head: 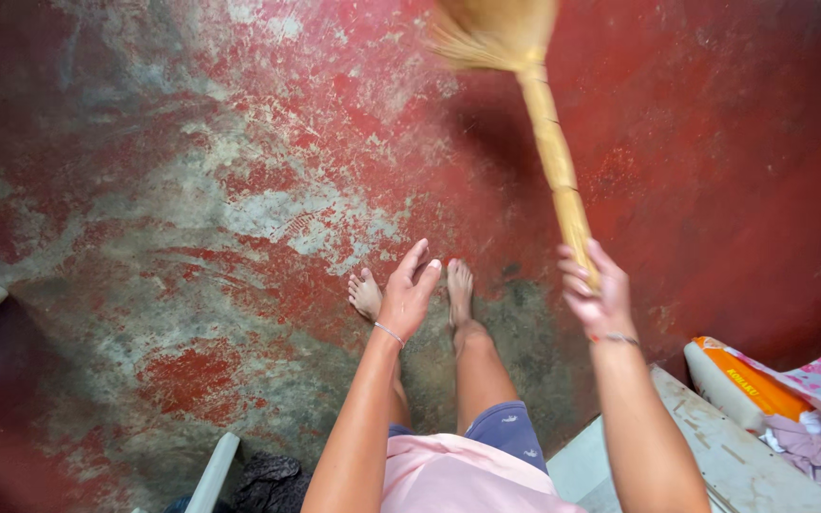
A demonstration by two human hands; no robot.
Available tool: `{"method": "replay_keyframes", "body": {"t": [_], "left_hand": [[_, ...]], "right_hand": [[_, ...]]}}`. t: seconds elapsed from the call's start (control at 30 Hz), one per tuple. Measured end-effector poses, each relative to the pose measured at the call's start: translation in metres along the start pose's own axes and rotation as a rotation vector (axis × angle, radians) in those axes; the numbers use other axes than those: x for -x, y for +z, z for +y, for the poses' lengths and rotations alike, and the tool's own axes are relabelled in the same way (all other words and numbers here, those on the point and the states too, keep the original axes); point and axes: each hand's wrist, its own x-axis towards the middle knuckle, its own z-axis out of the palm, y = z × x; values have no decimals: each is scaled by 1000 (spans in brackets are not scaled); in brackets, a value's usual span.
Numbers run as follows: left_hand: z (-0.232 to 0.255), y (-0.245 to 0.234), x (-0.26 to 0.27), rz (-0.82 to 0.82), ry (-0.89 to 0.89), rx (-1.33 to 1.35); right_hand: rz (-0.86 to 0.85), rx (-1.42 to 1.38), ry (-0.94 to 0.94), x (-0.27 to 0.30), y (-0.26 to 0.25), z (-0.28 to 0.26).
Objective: The person sweeps a red concrete floor using a short hand broom, moving debris towards an open doorway.
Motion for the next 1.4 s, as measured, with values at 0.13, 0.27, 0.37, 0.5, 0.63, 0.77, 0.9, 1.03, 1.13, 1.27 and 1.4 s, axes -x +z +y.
{"method": "replay_keyframes", "body": {"t": [0.13, 0.27, 0.37, 0.5, 0.63, 0.77, 0.9, 1.03, 1.13, 1.27, 1.4], "left_hand": [[20, 13, -15, -4, 23, 18], [35, 35, -34, -32, 26, 59], [48, 51, -56, 11, 23, 0], [54, 79, -83, 49, 38, -101], [53, 95, -104, 76, 106, -81], [57, 110, -113, 123, 66, -70], [54, 120, -118, 152, 35, 18], [47, 126, -123, 222, 18, 116], [43, 121, -122, 261, 21, 184], [44, 113, -122, 294, 32, 261], [44, 103, -119, 331, 36, 286]], "right_hand": [[283, 370, -330, 44, -67, -84], [517, 394, -474, 20, -114, -163], [665, 335, -398, -37, -117, -211], [737, 215, -264, -135, -109, -242], [440, 57, -104, -247, -70, -229], [493, 305, 36, -333, 3, -157], [335, 398, 124, -346, 102, -78], [186, 420, 212, -339, 167, -53], [-14, 277, 297, -329, 183, -72], [-141, 66, 393, -267, 162, -123], [14, 440, 89, -166, 130, -165]]}}
